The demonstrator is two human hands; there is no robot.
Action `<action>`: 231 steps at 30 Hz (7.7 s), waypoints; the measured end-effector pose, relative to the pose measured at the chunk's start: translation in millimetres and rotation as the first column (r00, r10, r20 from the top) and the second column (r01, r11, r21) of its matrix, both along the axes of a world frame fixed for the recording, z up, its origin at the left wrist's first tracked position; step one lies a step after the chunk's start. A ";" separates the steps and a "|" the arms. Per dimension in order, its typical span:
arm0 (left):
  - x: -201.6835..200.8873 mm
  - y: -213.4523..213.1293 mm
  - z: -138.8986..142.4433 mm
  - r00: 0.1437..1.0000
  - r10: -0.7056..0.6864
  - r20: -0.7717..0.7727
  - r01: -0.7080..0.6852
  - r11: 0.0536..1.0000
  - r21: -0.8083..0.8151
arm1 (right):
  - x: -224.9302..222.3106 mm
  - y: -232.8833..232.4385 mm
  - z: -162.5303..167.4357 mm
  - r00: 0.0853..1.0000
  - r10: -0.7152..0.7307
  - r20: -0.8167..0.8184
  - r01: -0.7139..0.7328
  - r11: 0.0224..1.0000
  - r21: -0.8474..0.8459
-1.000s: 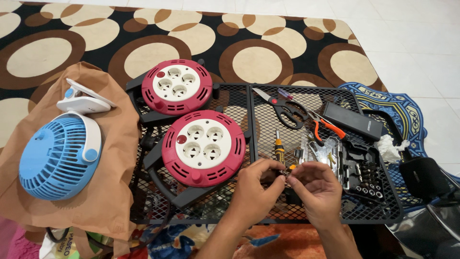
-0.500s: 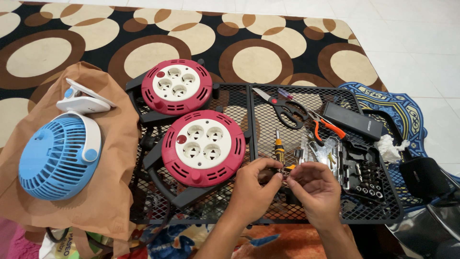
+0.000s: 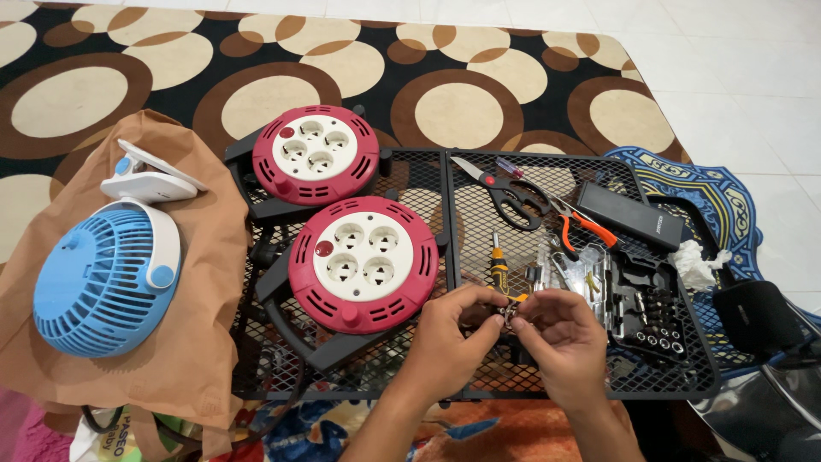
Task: The person sits at a mesh table and works on pink multi-socket power strips, handling small components and using a screwdriver and pliers to unscrew and manipulate parts. A blue clip fan, scissors, and a socket set lie on the table while the person picks up, turns over, and works on the small parts by hand.
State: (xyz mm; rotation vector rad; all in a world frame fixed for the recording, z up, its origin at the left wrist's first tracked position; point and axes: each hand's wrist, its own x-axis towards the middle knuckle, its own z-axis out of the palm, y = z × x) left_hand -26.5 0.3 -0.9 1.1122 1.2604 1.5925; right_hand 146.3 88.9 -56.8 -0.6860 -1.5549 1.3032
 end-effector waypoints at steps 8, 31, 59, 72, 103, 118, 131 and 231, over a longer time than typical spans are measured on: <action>-2.0 -1.1 6.9 0.996 0.003 -0.086 -0.004 1.000 -0.014 | 1.1 -1.5 -1.4 0.999 -0.023 -0.040 0.024 0.999 0.024; -0.6 -13.6 2.5 0.991 -0.014 -0.134 0.020 0.999 0.049 | 13.7 4.6 -3.2 0.999 -0.019 -0.037 0.020 1.000 0.020; 16.0 -6.1 -9.5 0.958 0.075 -0.276 -0.005 0.969 0.247 | 31.8 9.8 90.4 0.738 -0.247 0.628 -0.311 0.702 0.641; 17.0 -6.1 -7.2 0.955 0.038 -0.294 0.024 0.978 0.206 | 27.5 10.4 88.0 0.735 -0.219 0.641 -0.267 0.776 0.571; 23.8 -4.2 -20.8 0.925 0.186 -0.331 -0.084 0.951 0.297 | 18.4 -19.1 79.7 0.705 -0.218 0.674 -0.143 0.888 0.437; 25.6 -1.2 -25.6 0.912 0.156 -0.380 -0.027 0.946 0.322 | 19.4 -3.3 90.0 0.674 -0.237 0.700 -0.269 0.803 0.531; 23.5 -2.2 -20.5 0.921 0.123 -0.369 -0.014 0.958 0.285 | 18.6 6.8 89.3 0.566 -0.123 0.815 -0.064 0.979 0.192; 10.1 -11.5 -5.9 0.973 0.122 -0.194 -0.114 0.992 0.051 | 17.0 -3.1 70.2 0.758 -0.103 0.644 -0.112 0.952 0.285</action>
